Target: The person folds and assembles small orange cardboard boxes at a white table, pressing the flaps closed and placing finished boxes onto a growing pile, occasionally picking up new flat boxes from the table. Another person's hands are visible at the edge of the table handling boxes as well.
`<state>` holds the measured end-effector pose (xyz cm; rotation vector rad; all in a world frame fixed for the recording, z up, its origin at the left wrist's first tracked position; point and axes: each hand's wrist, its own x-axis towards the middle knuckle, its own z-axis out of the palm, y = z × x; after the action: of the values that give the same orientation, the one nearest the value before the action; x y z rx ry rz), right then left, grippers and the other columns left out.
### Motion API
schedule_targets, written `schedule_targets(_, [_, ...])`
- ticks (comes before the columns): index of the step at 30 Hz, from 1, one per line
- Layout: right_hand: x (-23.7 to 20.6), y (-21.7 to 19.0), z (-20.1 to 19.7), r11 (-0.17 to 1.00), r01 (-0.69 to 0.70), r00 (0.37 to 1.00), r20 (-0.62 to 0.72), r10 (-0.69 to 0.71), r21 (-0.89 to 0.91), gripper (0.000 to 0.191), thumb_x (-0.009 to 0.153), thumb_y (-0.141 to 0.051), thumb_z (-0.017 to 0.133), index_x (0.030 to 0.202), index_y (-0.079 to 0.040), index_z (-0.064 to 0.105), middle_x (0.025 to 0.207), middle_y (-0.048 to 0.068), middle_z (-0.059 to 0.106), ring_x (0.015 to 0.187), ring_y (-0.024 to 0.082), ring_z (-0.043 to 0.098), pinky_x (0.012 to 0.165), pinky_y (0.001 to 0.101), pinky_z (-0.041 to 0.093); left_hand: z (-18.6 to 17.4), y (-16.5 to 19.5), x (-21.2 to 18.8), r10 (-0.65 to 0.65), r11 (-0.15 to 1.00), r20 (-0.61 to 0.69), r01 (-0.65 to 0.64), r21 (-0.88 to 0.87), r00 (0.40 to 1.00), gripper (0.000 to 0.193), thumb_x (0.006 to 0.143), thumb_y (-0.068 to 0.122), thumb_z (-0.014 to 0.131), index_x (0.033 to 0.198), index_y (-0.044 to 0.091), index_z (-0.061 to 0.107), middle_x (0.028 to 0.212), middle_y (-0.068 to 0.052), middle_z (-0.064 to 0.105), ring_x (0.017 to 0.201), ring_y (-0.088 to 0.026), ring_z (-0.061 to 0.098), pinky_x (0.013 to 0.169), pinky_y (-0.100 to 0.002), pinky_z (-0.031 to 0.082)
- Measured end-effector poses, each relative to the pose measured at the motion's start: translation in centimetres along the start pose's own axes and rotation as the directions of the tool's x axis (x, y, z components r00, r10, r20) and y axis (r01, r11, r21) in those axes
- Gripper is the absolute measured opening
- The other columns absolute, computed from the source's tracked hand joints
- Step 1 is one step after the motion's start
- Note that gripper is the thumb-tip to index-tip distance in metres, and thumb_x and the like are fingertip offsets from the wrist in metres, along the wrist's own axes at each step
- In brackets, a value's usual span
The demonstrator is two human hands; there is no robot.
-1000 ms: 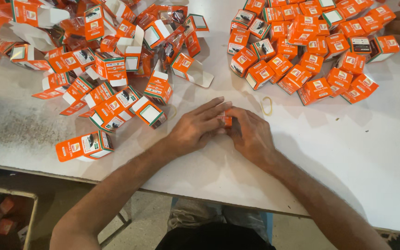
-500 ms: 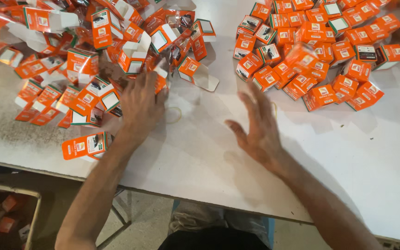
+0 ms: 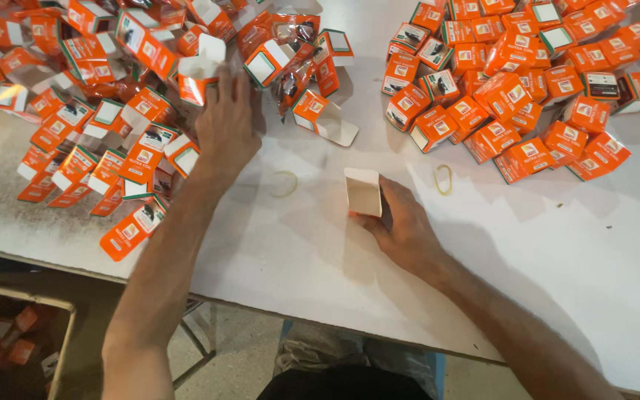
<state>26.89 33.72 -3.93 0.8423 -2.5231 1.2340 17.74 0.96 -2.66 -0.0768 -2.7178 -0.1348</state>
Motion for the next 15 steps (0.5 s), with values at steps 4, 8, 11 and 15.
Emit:
schedule_targets(4, [0.1,0.3,0.1,0.999,-0.010,0.997,0.076,0.007,0.043,0.065,0.088,-0.019,0.081,0.138,0.006,0.049,0.123,0.024,0.066,0.113,0.041,0.065,0.093,0.0466,0.053,1.2,-1.2,1.2,0.283,0.956,-0.088,-0.273,0.112,0.955,0.080,0.073,0.012,0.076,0.141,-0.009,0.041,0.145,-0.032,0.044,0.117,-0.045,0.055,0.090,-0.051,0.055])
schedule_targets(8, [0.2,-0.1,-0.9,0.996,-0.023,0.993,0.119,0.013,0.086,0.063,0.088,-0.016,0.079,0.139,0.004,0.049,0.121,0.021,0.067,0.112,0.038,0.066,0.092,0.0450,0.053,-0.6,-0.2,-0.9,0.288,0.957,0.142,-0.280,-0.076,0.947,0.071,0.074,0.015,0.079,0.134,-0.004,0.046,0.124,-0.028,0.056,0.101,-0.043,0.064,0.079,-0.050,0.056])
schedule_targets(11, [0.5,-0.6,-1.8,0.991,0.037,0.992,0.112,-0.051,0.127,0.058,0.087,-0.012,0.079,0.136,0.003,0.051,0.121,0.021,0.064,0.111,0.039,0.064,0.092,0.0444,0.053,-2.7,1.6,-2.7,0.226,0.971,0.207,-0.203,-0.127,0.952,0.069,0.079,0.020,0.082,0.135,-0.002,0.048,0.105,-0.022,0.062,0.085,-0.041,0.067,0.068,-0.052,0.053])
schedule_targets(15, [0.8,-1.0,-2.8,0.992,-0.020,0.996,0.090,0.008,0.128,0.054,0.078,-0.012,0.085,0.125,-0.002,0.061,0.115,0.016,0.065,0.105,0.036,0.066,0.088,0.0416,0.053,-5.3,5.0,-5.2,0.327,0.912,0.075,-0.293,-0.286,0.942,0.049,0.071,0.012,0.087,0.111,0.005,0.059,0.095,-0.019,0.064,0.083,-0.039,0.068,0.067,-0.050,0.054])
